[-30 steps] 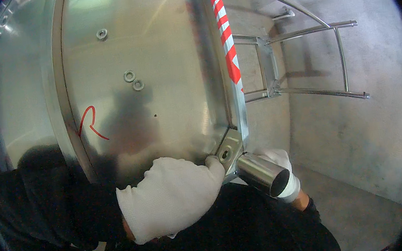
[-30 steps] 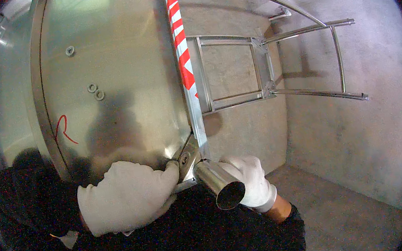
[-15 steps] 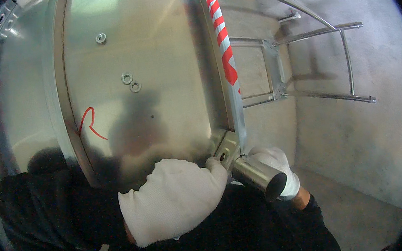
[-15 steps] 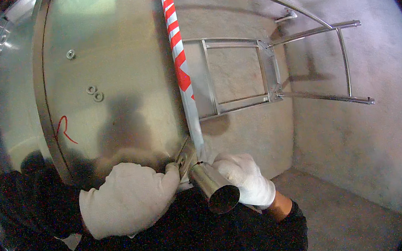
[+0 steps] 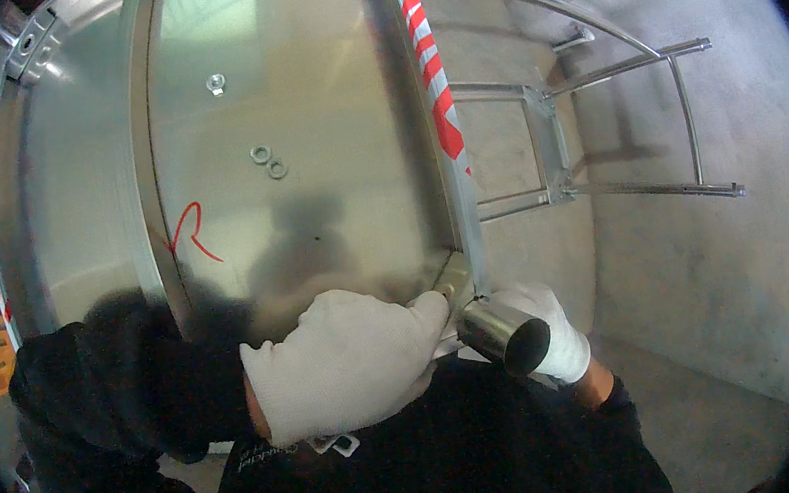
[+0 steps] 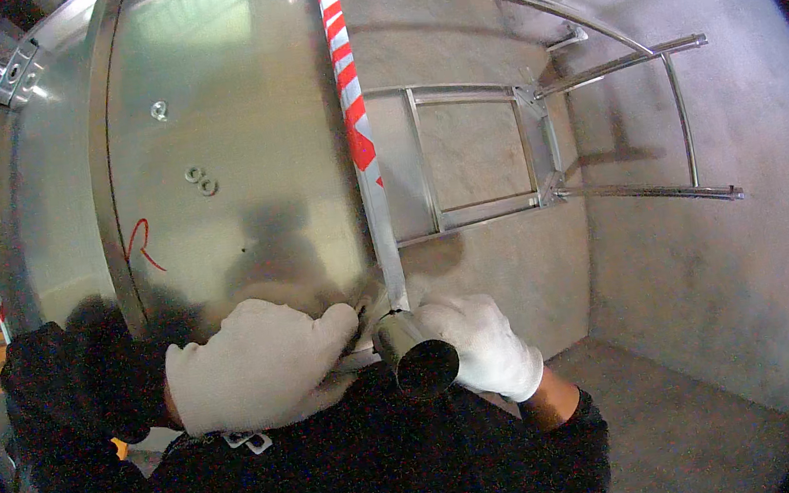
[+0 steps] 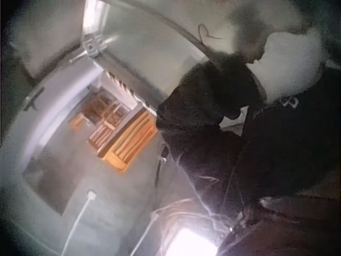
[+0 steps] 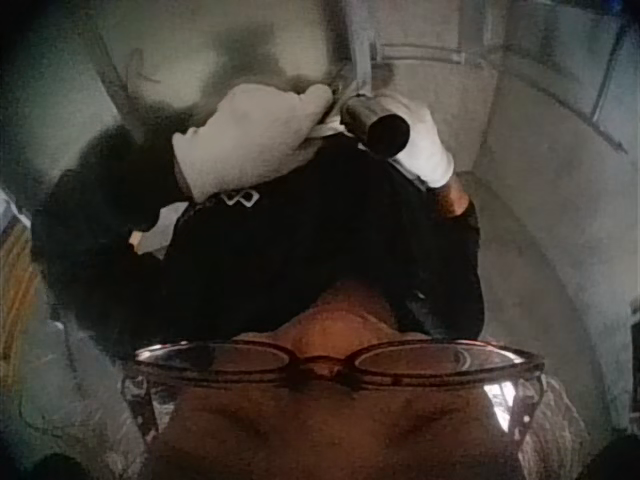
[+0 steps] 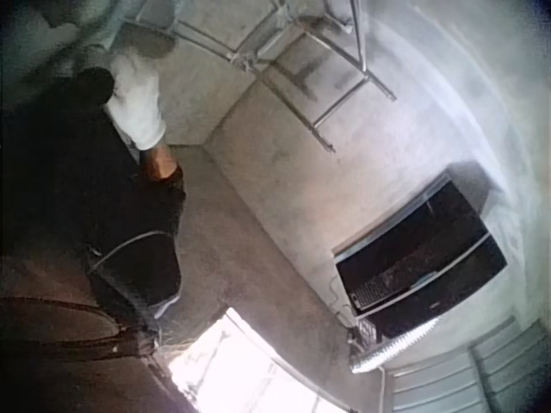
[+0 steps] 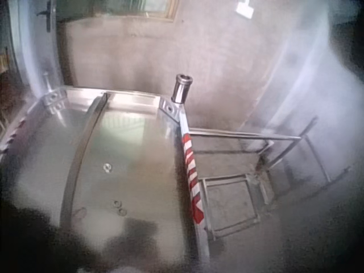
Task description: The person assembles a stainless steel metal frame by inserting cylindrical rods into joints and tightening them with a wrench. They move a wooden chair to access the frame and continue securing the connections.
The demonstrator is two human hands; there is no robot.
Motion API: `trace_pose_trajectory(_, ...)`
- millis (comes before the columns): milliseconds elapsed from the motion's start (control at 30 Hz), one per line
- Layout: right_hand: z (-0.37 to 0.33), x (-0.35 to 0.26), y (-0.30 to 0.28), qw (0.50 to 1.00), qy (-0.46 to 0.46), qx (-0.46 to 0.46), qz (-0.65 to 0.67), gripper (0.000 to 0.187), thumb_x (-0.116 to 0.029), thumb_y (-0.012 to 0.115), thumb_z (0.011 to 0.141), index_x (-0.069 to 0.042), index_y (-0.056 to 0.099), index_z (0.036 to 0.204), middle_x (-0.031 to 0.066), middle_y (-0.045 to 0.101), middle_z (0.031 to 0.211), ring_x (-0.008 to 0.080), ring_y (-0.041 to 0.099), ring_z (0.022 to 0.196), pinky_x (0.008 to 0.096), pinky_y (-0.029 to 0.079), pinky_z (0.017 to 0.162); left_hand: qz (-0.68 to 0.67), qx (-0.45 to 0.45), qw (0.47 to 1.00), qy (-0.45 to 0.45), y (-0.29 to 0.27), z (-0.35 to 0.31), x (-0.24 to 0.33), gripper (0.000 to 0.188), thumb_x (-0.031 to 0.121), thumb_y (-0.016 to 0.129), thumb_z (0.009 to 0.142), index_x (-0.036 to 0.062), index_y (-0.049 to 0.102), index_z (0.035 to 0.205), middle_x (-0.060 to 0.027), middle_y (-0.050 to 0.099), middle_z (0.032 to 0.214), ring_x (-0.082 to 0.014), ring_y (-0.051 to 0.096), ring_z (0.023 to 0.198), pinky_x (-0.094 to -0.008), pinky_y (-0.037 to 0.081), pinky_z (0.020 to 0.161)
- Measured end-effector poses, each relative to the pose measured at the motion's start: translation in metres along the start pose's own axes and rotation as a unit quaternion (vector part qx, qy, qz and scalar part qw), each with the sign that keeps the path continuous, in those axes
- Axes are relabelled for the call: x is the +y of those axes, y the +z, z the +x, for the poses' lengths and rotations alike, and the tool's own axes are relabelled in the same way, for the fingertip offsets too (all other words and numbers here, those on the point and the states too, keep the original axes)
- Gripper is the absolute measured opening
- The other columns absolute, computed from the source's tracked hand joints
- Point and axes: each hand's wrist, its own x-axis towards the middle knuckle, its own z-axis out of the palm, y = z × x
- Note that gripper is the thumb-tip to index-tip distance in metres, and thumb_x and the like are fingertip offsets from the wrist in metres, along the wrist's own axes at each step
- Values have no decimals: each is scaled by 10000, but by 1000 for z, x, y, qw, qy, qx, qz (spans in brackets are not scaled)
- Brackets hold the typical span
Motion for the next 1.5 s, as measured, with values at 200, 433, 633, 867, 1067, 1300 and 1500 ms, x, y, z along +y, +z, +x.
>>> trace_pose_trajectory(200,-8,3,9,999,-2,32,-11,254,-140,713,739,-64,617,962,115,579,753,337,600,639,426,470,538,93,8,995,30,3,-4,1,194,161,527,915,-23,507,973,-102,590,553,-287,638,498,-403,484,427)
trace_pose_trajectory(433,1,2,-7,1000,-23,-4,16,275,-145,688,708,-55,616,957,115,583,780,333,600,639,419,468,548,171,51,980,85,13,-6,-8,306,134,538,881,-109,523,1066,-88,598,559,-228,643,486,-345,471,393)
trace_pose_trajectory(633,-7,22,-3,998,-49,-37,20,307,-144,687,697,-34,623,976,132,627,847,341,623,677,409,480,566,181,57,979,70,16,-9,-5,287,127,544,868,-103,559,1038,-76,598,568,-218,645,485,-347,484,394)
trace_pose_trajectory(867,-48,26,21,999,-6,31,-38,377,-139,696,657,-28,643,1013,128,656,872,323,647,704,408,495,570,200,54,976,73,13,-9,-7,298,112,565,841,-102,566,1049,-69,604,575,-207,658,506,-328,504,416)
trace_pose_trajectory(1067,-27,6,8,994,4,13,-104,461,-210,732,611,-51,665,1039,114,659,895,316,653,715,404,510,596,225,61,968,88,15,-13,-7,305,115,577,836,-94,552,1057,-59,608,580,-195,651,499,-323,494,409)
trace_pose_trajectory(1300,-22,-7,19,991,123,53,-7,410,-231,758,725,-80,665,1095,124,651,959,328,655,810,389,528,688,73,88,993,43,14,-1,-10,400,218,628,857,-51,513,1129,-120,617,646,-295,650,552,-406,496,460)
trace_pose_trajectory(1500,7,-10,13,969,204,73,121,418,-178,797,759,-68,662,1139,135,620,1100,235,651,917,335,522,755,-65,117,991,25,5,-14,-7,588,330,718,811,81,496,1296,-138,629,800,-349,647,732,-451,500,631)
